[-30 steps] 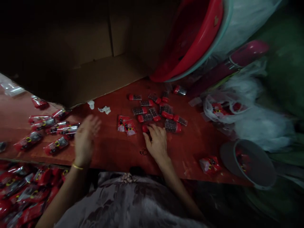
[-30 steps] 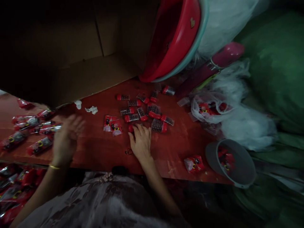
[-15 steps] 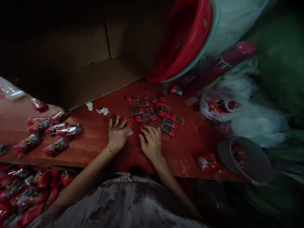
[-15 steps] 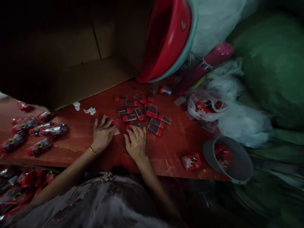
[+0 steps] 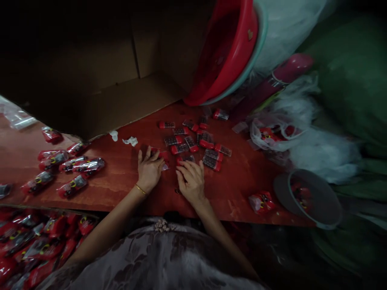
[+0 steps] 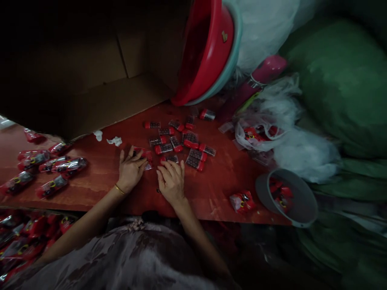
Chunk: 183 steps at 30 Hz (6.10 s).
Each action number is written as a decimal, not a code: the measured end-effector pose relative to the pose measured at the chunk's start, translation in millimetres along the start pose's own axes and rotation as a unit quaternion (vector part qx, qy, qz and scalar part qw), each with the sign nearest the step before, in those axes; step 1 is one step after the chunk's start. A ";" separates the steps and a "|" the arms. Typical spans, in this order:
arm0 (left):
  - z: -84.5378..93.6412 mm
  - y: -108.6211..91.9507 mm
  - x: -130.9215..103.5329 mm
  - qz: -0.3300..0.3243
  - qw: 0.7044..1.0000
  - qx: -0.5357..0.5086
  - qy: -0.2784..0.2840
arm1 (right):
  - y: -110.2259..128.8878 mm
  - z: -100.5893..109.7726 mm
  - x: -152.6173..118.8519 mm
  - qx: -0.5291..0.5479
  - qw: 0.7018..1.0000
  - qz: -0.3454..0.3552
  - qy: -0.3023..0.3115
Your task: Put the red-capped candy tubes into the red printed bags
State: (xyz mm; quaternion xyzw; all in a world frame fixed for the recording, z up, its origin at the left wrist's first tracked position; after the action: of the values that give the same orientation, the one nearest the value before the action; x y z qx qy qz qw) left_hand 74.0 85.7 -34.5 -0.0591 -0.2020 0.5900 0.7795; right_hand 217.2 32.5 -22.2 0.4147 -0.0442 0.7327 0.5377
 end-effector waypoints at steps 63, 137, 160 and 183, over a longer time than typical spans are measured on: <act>-7.1 6.2 -31.2 0.415 0.616 -0.668 0.039 | -25.8 3.6 -9.0 0.304 0.900 -0.248 0.191; 8.7 55.6 -71.3 0.503 0.520 -0.690 -0.023 | -33.9 -0.6 13.6 -0.058 0.981 -0.140 0.117; 1.7 6.3 2.4 0.000 0.999 0.014 0.038 | -18.5 1.4 8.3 0.009 0.997 -0.055 0.062; 57.1 -16.9 -9.7 0.046 0.972 -0.203 -0.108 | -4.1 -31.6 18.1 0.392 0.859 -0.318 0.087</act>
State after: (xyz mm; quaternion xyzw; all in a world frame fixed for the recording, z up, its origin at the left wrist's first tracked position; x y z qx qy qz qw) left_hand 65.1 63.2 20.8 -0.1619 -0.3976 0.5744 0.6970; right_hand 201.5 64.0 -32.4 0.5175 0.4277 0.5117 0.5361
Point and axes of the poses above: each hand's wrist, its own x-axis towards the middle knuckle, its own z-axis out of the back of the hand, y = z × x, the point moved 8 cm from there along x, towards the middle knuckle, and after that the axes turned 4 degrees about -x, right-handed, at the moved point
